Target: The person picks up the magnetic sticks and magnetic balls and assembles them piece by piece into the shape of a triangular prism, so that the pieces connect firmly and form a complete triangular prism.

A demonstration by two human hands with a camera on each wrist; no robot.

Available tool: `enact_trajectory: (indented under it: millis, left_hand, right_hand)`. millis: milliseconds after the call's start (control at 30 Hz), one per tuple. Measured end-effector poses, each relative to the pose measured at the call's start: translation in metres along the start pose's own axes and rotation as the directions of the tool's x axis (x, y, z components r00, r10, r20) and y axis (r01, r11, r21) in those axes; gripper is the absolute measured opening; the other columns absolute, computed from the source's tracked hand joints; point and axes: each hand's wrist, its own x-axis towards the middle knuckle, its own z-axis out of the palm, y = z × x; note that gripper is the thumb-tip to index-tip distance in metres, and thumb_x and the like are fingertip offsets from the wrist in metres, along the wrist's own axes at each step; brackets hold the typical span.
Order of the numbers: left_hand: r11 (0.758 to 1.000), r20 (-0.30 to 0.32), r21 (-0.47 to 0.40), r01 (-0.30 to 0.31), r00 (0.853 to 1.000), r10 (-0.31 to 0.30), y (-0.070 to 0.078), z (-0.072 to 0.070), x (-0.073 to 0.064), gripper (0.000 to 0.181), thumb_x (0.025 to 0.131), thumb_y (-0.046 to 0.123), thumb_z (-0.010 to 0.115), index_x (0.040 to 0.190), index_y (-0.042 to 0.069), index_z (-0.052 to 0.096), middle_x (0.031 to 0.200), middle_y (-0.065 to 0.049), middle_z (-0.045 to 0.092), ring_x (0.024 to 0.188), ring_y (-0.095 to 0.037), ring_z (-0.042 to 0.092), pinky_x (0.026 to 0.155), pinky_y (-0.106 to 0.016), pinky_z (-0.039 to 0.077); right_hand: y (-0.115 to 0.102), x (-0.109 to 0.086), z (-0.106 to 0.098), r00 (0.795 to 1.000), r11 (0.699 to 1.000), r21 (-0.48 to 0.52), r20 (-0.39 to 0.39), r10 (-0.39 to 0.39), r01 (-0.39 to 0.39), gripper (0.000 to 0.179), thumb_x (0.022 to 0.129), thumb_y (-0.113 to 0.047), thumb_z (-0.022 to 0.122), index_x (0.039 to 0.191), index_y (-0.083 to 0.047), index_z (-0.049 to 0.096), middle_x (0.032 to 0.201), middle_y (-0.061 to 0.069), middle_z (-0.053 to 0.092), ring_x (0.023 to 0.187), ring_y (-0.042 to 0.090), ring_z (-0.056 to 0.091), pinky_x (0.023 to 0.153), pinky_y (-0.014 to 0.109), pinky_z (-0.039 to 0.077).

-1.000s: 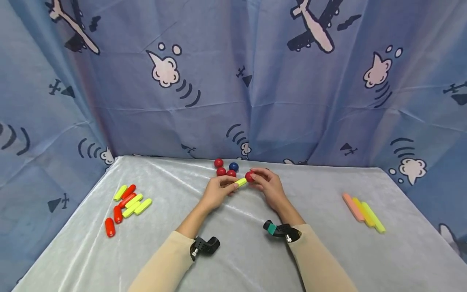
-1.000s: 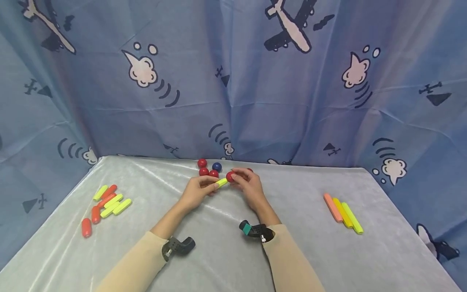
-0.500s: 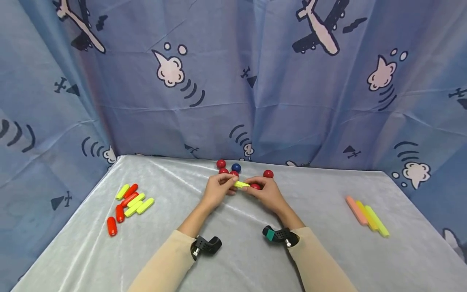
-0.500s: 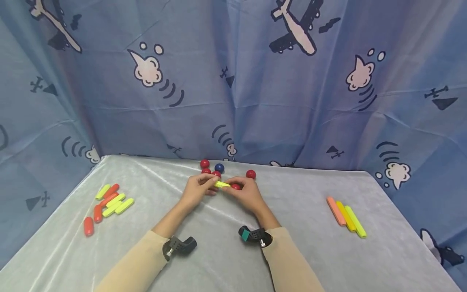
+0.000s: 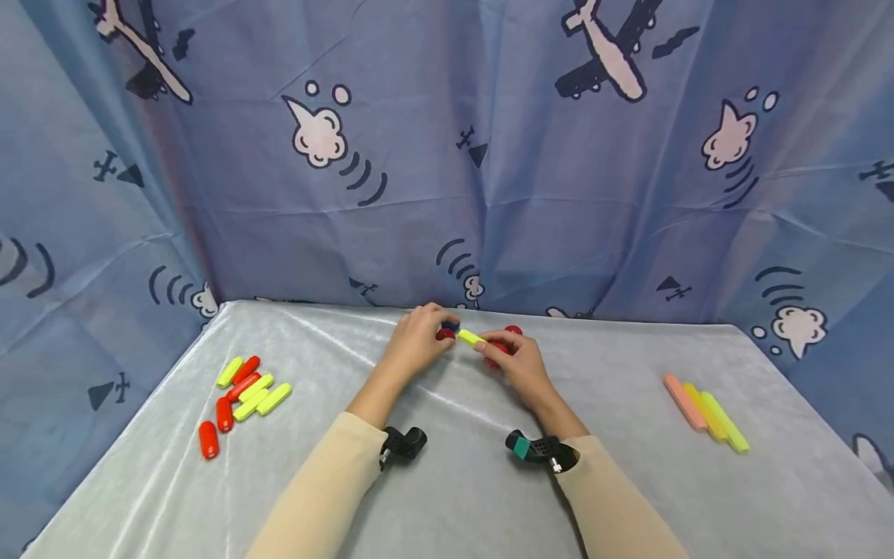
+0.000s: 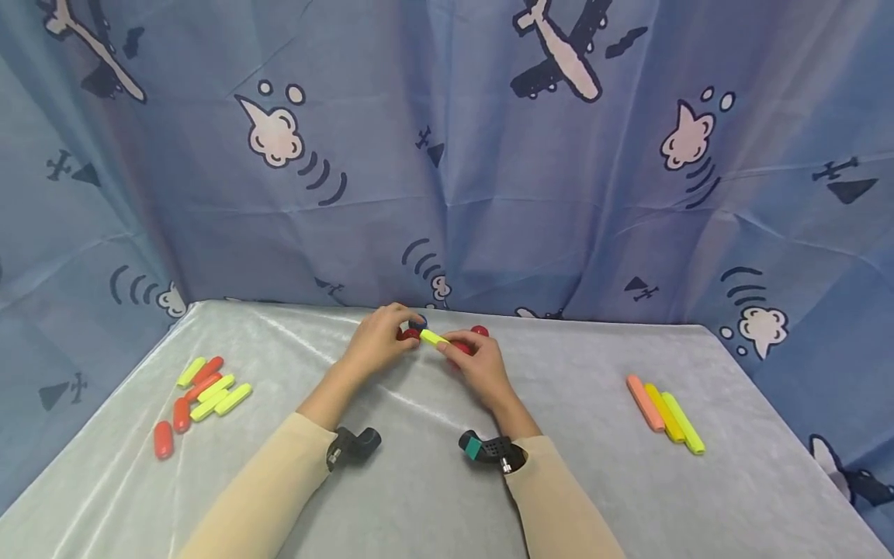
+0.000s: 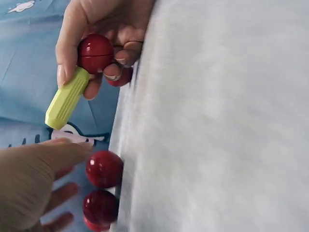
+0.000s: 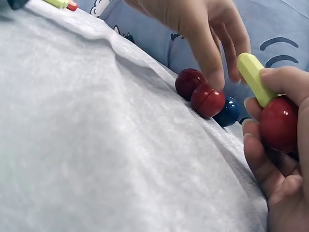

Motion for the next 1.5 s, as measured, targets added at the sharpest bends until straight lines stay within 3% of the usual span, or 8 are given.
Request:
enact_trajectory:
  millis: [100,500,767,1000,1267,1400,1500]
  left_hand:
    - [0.998,0.026,0.07,-0.004,1.0,0.002,-0.002,0.004,0.003,0.023,0.085,0.018,0.08,0.108,0.017,0.078,0.112,-0.004,0.073,0.106,-0.027,0.067,0.091,-0.046,0.053]
    - [0.996,-0.011,0.091,0.011,1.0,-0.011,-0.011,0.011,-0.006,0.029,0.089,0.021,0.079,0.115,0.01,0.073,0.115,-0.01,0.071,0.106,-0.031,0.069,0.096,-0.047,0.054]
    - [0.994,-0.06,-0.093,0.062,0.996,-0.068,-0.015,0.006,-0.008,0.026,0.089,0.017,0.079,0.113,0.009,0.074,0.108,-0.008,0.077,0.1,-0.024,0.072,0.092,-0.04,0.057]
    - [0.927,-0.1,-0.374,0.007,0.994,-0.047,-0.013,-0.005,-0.003,0.028,0.086,0.014,0.08,0.113,0.006,0.075,0.11,-0.01,0.077,0.099,-0.026,0.074,0.093,-0.043,0.058]
    - [0.897,-0.029,-0.442,0.012,0.999,-0.028,-0.005,-0.008,0.001,0.031,0.087,0.016,0.08,0.115,0.004,0.074,0.108,-0.01,0.077,0.097,-0.023,0.075,0.091,-0.042,0.059]
    - [0.891,-0.02,-0.453,0.015,0.999,-0.027,0.0,-0.012,0.002,0.029,0.087,0.016,0.081,0.114,0.007,0.075,0.108,-0.009,0.077,0.097,-0.022,0.075,0.089,-0.037,0.06]
    - [0.884,-0.005,-0.468,0.012,1.0,-0.016,0.004,-0.014,0.002,0.029,0.087,0.014,0.08,0.114,0.008,0.075,0.11,-0.01,0.077,0.099,-0.022,0.075,0.089,-0.033,0.061]
  right_hand:
    - [0.002,0.0,0.001,1.0,1.0,0.024,-0.011,0.012,-0.012,0.027,0.092,-0.015,0.075,0.112,0.003,0.072,0.083,-0.004,0.065,0.066,0.01,0.06,0.063,0.02,0.053]
    - [-0.001,-0.001,0.004,0.999,0.998,-0.03,-0.002,0.048,-0.048,0.026,0.092,-0.018,0.075,0.112,-0.001,0.074,0.086,0.0,0.067,0.067,0.01,0.058,0.063,0.02,0.052]
    - [0.0,0.002,0.008,0.999,0.999,0.008,0.012,0.04,-0.04,0.027,0.093,-0.016,0.074,0.112,0.003,0.073,0.085,0.001,0.071,0.066,0.008,0.059,0.063,0.02,0.053]
    - [-0.003,0.001,0.008,0.998,0.998,0.042,-0.029,0.054,-0.053,0.029,0.094,-0.018,0.072,0.115,0.003,0.071,0.085,-0.001,0.07,0.066,0.01,0.06,0.062,0.021,0.054]
    - [-0.003,0.0,0.003,0.997,0.997,0.042,-0.042,0.063,-0.061,0.029,0.095,-0.016,0.071,0.116,0.004,0.07,0.088,0.002,0.072,0.067,0.01,0.062,0.063,0.021,0.056]
    - [-0.002,-0.001,0.001,0.999,0.998,0.035,0.001,0.047,-0.047,0.032,0.096,-0.016,0.069,0.122,0.001,0.068,0.092,0.002,0.073,0.073,0.011,0.065,0.069,0.021,0.057]
    - [-0.003,-0.003,-0.002,0.998,1.0,0.022,0.062,0.016,-0.018,0.038,0.098,-0.017,0.066,0.133,-0.002,0.063,0.101,0.011,0.073,0.078,0.01,0.069,0.076,0.018,0.057]
